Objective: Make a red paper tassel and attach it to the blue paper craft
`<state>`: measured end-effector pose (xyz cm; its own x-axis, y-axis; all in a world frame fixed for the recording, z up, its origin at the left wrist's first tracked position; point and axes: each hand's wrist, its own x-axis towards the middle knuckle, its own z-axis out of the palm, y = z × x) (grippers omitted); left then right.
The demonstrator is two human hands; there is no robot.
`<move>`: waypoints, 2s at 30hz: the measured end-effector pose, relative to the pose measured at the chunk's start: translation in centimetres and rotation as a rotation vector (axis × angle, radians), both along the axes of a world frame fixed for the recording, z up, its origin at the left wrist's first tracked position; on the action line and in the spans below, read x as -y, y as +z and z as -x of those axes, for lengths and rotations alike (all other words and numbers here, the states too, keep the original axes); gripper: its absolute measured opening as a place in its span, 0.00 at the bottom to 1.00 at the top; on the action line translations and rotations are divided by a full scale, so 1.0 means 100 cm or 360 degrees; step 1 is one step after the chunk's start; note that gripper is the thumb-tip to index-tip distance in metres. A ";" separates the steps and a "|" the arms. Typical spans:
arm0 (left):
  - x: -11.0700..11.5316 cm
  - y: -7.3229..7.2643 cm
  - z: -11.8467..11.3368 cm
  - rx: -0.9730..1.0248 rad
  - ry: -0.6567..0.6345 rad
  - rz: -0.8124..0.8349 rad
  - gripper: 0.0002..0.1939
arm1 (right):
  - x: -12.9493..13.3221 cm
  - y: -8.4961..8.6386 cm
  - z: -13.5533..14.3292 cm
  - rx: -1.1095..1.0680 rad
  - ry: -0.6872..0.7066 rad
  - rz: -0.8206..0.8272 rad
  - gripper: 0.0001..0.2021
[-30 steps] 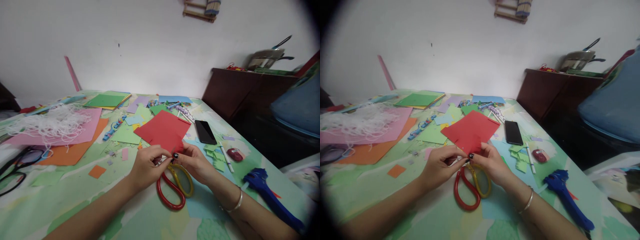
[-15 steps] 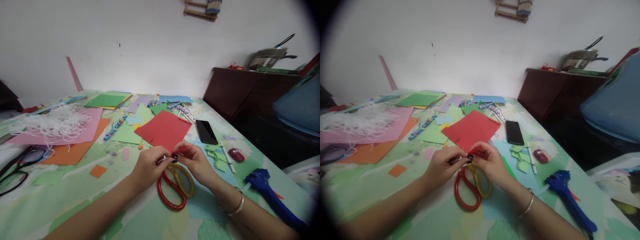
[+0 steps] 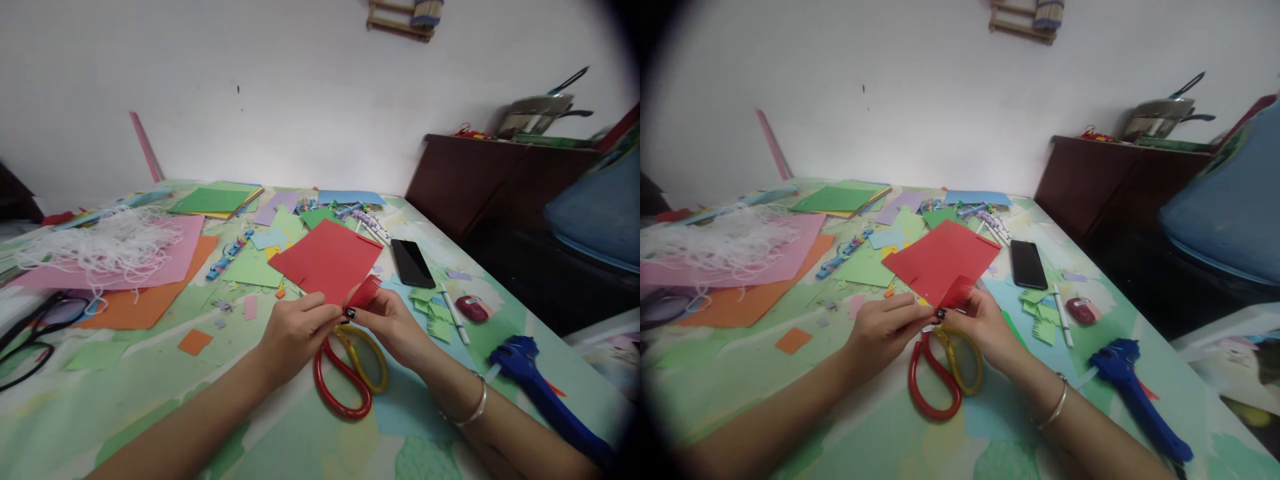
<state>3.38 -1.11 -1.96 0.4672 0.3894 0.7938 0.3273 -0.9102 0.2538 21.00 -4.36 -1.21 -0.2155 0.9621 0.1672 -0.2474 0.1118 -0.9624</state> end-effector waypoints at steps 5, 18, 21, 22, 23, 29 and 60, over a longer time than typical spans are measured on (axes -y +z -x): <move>0.000 0.000 -0.001 0.0074 -0.0029 -0.0045 0.07 | 0.000 -0.002 0.000 -0.0074 0.0070 0.0049 0.09; 0.001 0.006 -0.002 0.0188 -0.0177 0.0176 0.03 | 0.001 0.002 0.001 -0.0231 0.0158 0.0199 0.10; 0.002 0.007 -0.002 0.0210 -0.0231 0.0226 0.03 | 0.001 0.003 0.000 -0.0268 0.0173 0.0267 0.09; 0.002 0.008 -0.002 0.0214 -0.0247 0.0251 0.03 | 0.001 0.003 0.000 -0.0281 0.0173 0.0291 0.09; 0.002 0.009 -0.002 0.0217 -0.0262 0.0280 0.03 | 0.001 0.003 -0.001 -0.0296 0.0169 0.0317 0.10; 0.003 0.013 -0.004 0.0223 -0.0321 0.0457 0.03 | 0.000 0.000 -0.004 -0.0341 0.0101 0.0447 0.23; 0.007 0.017 -0.005 0.0285 -0.0405 0.0767 0.03 | 0.003 0.004 -0.003 -0.0359 0.0060 0.0404 0.26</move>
